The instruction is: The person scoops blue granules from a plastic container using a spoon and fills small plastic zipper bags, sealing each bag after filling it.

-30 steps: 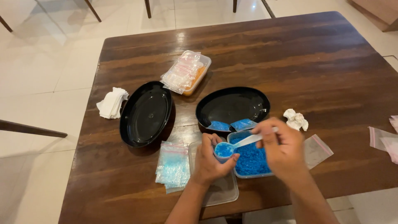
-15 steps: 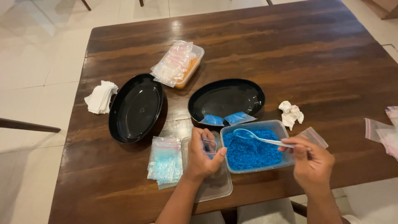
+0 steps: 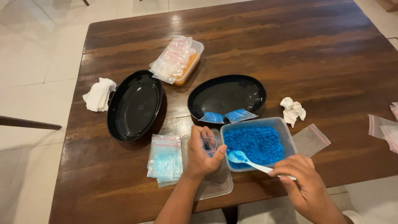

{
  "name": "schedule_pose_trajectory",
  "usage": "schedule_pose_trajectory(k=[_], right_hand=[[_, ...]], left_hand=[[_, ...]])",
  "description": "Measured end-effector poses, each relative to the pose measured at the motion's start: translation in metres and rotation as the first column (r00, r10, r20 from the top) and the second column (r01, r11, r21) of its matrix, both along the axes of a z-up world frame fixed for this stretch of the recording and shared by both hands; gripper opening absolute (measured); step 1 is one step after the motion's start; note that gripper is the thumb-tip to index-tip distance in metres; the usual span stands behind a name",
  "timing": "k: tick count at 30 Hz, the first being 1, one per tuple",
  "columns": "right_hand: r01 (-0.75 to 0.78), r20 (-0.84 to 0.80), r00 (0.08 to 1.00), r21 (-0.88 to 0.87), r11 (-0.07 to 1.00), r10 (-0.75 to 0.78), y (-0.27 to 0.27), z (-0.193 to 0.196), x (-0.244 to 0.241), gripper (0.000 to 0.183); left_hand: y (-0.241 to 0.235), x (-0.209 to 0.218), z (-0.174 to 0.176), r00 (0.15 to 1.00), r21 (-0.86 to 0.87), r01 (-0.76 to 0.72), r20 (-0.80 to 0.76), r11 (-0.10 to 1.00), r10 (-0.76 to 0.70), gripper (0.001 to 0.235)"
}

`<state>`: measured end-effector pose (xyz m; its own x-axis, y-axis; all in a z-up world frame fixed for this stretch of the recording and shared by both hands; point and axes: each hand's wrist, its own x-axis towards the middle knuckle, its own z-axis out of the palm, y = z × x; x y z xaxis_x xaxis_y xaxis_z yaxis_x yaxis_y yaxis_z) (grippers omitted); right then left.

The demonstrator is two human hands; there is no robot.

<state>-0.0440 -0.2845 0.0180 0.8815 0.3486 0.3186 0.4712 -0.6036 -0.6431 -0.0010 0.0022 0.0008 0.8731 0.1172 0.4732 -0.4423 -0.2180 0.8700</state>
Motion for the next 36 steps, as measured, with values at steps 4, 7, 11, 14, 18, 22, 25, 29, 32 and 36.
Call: schedule_pose_trajectory(k=[4,7,11,14,18,22,25,29,32,36], right_hand=[[0.04,-0.033,0.999,0.185,0.982,-0.034,-0.007,0.0,-0.006,0.042],[0.172,0.031,0.982,0.278,0.945,-0.188,-0.008,0.003,-0.006,0.036],[0.396,0.005,0.908,0.317,0.862,-0.419,0.001,0.019,-0.002,0.033],[0.505,-0.011,0.843,0.362,0.784,-0.538,0.0,0.022,0.004,0.038],[0.512,-0.091,0.858,0.226,0.828,-0.506,0.007,0.029,0.009,0.027],[0.54,-0.322,0.832,0.285,0.792,-0.452,0.033,0.018,0.01,0.034],[0.65,-0.364,0.745,0.206,0.732,-0.559,0.03,0.0,0.012,0.027],[0.591,-0.386,0.802,0.395,0.704,-0.456,0.042,-0.002,0.004,0.036],[0.65,-0.47,0.743,0.334,0.683,-0.477,0.042,-0.006,0.005,0.032],[0.663,-0.488,0.725,0.298,0.687,-0.487,0.046,0.003,0.004,0.038]], left_hand=[[0.0,0.0,-0.001,1.0,0.008,-0.008,0.012,1.0,0.008,0.048],[0.0,-0.001,-0.002,1.0,0.013,-0.012,0.005,1.0,0.012,0.048],[0.0,-0.001,-0.002,1.0,0.015,-0.005,0.002,1.0,0.005,0.048],[0.0,0.0,-0.002,1.0,0.015,0.001,-0.011,1.0,-0.001,0.047],[0.0,-0.001,0.0,1.0,0.025,-0.002,-0.006,1.0,0.003,0.048],[-0.001,-0.001,-0.003,1.0,0.034,-0.005,-0.015,0.999,0.006,0.047],[-0.001,0.0,-0.001,0.999,0.039,-0.025,0.028,0.999,0.024,0.049],[-0.001,0.001,-0.001,0.999,0.038,-0.013,0.031,0.999,0.012,0.051],[-0.002,-0.001,-0.004,1.0,0.049,-0.013,-0.019,0.999,0.014,0.047],[-0.002,-0.001,-0.005,0.999,0.027,-0.009,-0.042,1.0,0.01,0.048]])
